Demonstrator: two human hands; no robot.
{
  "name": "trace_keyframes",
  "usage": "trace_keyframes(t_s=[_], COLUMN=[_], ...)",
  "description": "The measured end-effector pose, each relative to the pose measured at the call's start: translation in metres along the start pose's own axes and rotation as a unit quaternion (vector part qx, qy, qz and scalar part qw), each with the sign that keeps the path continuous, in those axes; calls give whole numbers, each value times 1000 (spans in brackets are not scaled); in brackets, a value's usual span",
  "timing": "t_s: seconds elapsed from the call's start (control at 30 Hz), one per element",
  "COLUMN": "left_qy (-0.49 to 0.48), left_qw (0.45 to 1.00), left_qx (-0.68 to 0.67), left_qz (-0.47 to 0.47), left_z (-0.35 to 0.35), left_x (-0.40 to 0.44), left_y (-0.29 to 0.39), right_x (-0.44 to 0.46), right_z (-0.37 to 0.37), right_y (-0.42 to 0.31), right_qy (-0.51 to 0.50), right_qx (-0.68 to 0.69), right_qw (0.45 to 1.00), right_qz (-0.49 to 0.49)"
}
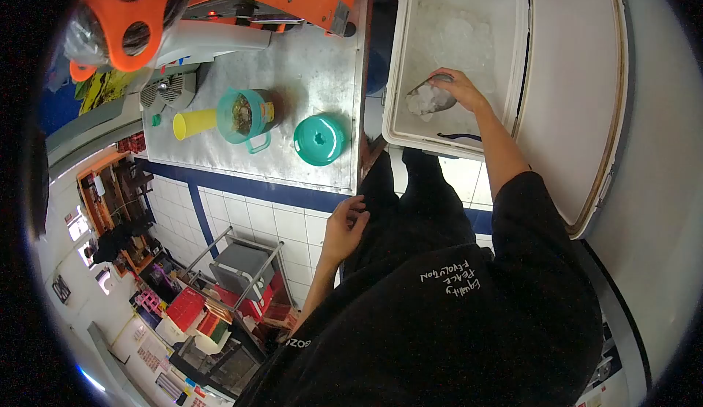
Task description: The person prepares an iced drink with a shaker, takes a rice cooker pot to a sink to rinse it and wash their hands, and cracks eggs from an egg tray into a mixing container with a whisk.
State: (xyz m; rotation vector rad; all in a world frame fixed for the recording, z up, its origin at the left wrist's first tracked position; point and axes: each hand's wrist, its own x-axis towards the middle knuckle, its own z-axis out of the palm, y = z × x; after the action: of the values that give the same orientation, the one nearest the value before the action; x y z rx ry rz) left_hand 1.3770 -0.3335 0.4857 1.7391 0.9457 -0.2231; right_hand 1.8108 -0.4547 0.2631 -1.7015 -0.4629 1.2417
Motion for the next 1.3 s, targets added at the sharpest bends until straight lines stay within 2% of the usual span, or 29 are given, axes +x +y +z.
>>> trace_keyframes(t_s=[0.07,0.1,0.17,0.2,0.27,0.33,0.5,0.77,0.87,0.93,0.97,1.03,1.1,1.13,1.2,1.23,1.27,1.3], left_qy=[41,41,65,68,81,97,122,146,172,177,181,193,206,225,248,248,227,206], left_qw=[998,998,996,996,995,993,987,982,978,976,974,971,969,961,949,949,947,943], left_qx=[-27,-28,-35,-27,-42,-61,-97,-116,-115,-125,-131,-131,-132,-149,-156,-156,-148,-139], left_qz=[-35,-32,-50,-48,-39,-22,-26,-10,-28,-39,-51,-49,-47,-66,-119,-118,-171,-222], left_z=[-6,-9,-17,-23,-28,-39,-62,-102,-119,-130,-135,-136,-134,-133,-129,-128,-127,-124], left_x=[-5,-7,-9,-10,-10,-9,-3,6,-2,-9,-13,-19,-31,-38,-54,-61,-69,-76], left_y=[-16,-24,-38,-35,-54,-62,-71,-123,-144,-163,-174,-215,-246,-257,-281,-292,-302,-313], right_x=[-13,-20,-32,-37,-40,-59,-83,-26,15,42,51,61,64,63,51,44,39,35], right_z=[-5,-8,-16,-24,-25,-14,40,210,262,287,296,312,324,331,340,344,347,348], right_y=[-7,-10,-21,-22,-18,-61,-152,-266,-287,-293,-296,-305,-312,-319,-336,-346,-349,-352], right_qy=[51,53,104,100,177,165,113,-5,4,35,34,54,78,102,94,86,87,102], right_qx=[118,117,201,197,105,180,194,216,183,29,27,-90,-149,-204,-248,-289,-289,-355], right_qw=[991,991,973,975,977,970,974,976,982,986,986,971,955,936,929,921,921,868], right_qz=[38,36,43,38,-55,-9,-17,-19,-54,-161,-161,-216,-243,-270,-258,-246,-246,-333])
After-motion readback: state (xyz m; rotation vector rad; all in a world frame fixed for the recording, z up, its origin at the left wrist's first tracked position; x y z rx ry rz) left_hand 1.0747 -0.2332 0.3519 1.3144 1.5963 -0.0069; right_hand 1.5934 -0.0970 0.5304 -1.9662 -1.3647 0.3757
